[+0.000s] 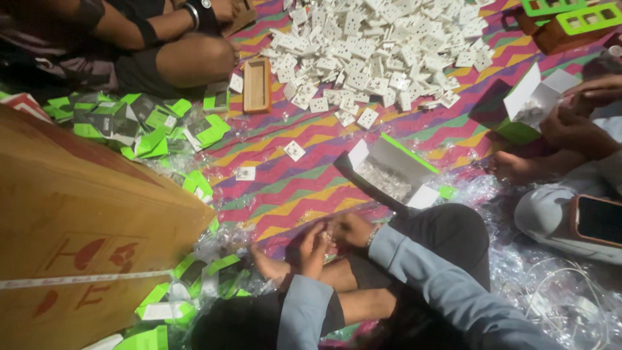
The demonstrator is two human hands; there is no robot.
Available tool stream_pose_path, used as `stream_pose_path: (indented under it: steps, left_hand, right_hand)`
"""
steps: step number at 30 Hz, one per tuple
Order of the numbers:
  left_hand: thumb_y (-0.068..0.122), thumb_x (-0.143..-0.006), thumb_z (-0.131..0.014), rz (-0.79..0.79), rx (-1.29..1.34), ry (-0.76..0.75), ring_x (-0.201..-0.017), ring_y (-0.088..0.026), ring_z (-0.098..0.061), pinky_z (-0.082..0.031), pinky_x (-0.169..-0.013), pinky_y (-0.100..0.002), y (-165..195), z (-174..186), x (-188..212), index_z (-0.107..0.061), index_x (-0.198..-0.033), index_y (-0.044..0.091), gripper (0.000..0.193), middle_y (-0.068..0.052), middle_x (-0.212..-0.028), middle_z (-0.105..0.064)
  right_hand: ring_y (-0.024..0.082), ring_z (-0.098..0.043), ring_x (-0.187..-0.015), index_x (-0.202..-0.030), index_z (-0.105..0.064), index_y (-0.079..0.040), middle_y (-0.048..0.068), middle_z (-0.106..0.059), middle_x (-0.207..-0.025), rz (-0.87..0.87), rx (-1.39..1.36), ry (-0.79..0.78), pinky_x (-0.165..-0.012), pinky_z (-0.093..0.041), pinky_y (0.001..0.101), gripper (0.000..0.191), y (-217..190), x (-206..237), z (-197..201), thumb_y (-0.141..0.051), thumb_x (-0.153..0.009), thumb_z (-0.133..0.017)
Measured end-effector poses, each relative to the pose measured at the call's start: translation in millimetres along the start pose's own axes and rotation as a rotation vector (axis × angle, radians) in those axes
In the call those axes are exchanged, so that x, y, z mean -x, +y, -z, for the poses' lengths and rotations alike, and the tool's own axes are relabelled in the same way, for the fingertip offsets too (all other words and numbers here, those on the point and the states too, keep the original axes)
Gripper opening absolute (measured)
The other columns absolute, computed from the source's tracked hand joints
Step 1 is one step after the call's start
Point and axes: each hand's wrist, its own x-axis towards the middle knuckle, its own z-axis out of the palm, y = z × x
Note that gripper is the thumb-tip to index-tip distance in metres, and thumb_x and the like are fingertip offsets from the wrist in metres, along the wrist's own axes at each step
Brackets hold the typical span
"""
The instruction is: The person sits on a colorful mat and assembles small white electrical components, likely wall sockets, by hand. They pick up components, manipulate them, and place them into small green boxes. Other people are visible nearby performing similar tasks.
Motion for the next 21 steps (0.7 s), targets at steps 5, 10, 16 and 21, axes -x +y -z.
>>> stream_pose_path:
  steps: [5, 10, 16, 21]
  left_hand:
    - [0.018, -0.097, -0.076, 0.035, -0.113, 0.09, -0.063, -0.014, -0.06, -0.046, -0.053, -0.027, -8, 7, -3, -0.071, -0.108, -0.004, 0.025, -0.008, -0.079, -0.067]
    - [0.015, -0.099, -0.065, -0.021, -0.152, -0.004, -0.069, -0.011, -0.067, -0.057, -0.061, -0.026, -8, 2, -7, -0.069, -0.108, 0.001, 0.017, -0.004, -0.086, -0.07]
    - [0.006, -0.098, -0.06, 0.011, -0.108, 0.075, -0.065, -0.014, -0.067, -0.053, -0.055, -0.028, -3, -1, -8, -0.064, -0.1, 0.001, 0.007, -0.008, -0.082, -0.069]
    - [0.002, -0.095, -0.063, -0.16, 0.122, 0.135, -0.07, -0.014, -0.069, -0.056, -0.06, -0.028, 0, 8, -12, -0.065, -0.099, -0.002, 0.006, -0.008, -0.084, -0.07]
  right_hand:
    - [0.015, -0.069, -0.073, -0.093, -0.072, -0.003, 0.008, -0.075, -0.08, -0.214, -0.173, -0.052, -0.067, -0.057, 0.0327, 0.01, 14, -4, -27, -0.013, -0.093, -0.072]
    - [0.018, -0.068, -0.073, -0.092, -0.071, -0.002, 0.01, -0.072, -0.079, -0.086, 0.004, 0.156, -0.069, -0.055, 0.0343, 0.008, 12, -1, -28, -0.01, -0.092, -0.069]
    - [0.026, -0.071, -0.078, -0.1, -0.071, 0.0, 0.017, -0.074, -0.085, -0.199, 0.063, 0.13, -0.072, -0.054, 0.0385, 0.013, 17, -9, -19, -0.009, -0.091, -0.071]
    - [0.034, -0.074, -0.094, -0.114, -0.071, -0.001, 0.021, -0.075, -0.102, 0.083, 0.216, 0.113, -0.079, -0.057, 0.0411, 0.034, 22, -3, -21, -0.002, -0.081, -0.066]
